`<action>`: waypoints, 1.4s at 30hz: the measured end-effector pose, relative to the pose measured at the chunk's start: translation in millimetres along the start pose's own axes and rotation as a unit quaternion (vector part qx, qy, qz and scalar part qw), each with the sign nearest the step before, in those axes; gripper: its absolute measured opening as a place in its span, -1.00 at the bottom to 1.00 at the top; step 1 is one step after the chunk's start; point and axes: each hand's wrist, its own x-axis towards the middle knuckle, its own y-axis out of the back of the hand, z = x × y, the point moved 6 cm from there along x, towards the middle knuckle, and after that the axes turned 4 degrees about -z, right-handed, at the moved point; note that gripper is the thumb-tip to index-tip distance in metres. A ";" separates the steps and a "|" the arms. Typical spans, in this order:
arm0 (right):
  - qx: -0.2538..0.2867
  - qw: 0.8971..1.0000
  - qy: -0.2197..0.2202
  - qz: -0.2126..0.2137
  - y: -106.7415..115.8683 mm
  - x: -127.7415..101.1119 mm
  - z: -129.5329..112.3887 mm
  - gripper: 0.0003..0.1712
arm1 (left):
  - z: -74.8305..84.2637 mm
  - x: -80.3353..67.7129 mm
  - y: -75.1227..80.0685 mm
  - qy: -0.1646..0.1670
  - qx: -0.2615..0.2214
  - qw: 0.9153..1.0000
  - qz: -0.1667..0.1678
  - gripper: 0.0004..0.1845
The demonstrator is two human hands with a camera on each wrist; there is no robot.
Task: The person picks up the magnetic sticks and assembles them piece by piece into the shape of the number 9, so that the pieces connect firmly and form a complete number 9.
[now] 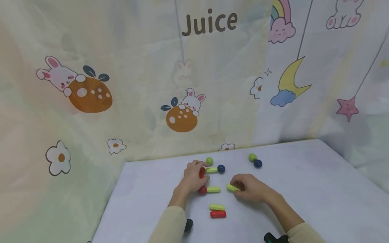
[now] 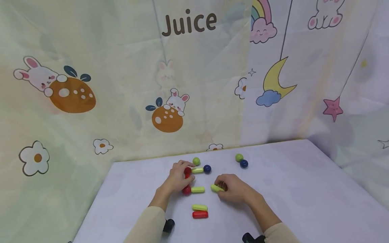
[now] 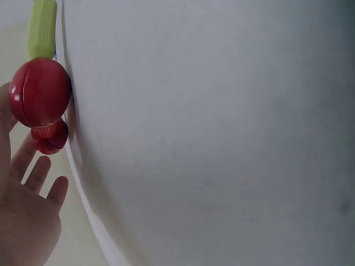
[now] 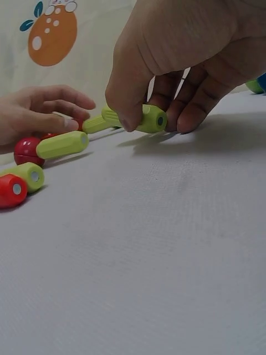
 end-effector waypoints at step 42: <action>0.081 0.978 -0.132 0.137 -8.5 33.4 5.7 -0.80 | -27.2 17.1 -15.8 0.122 -0.121 0.985 -0.024 -0.76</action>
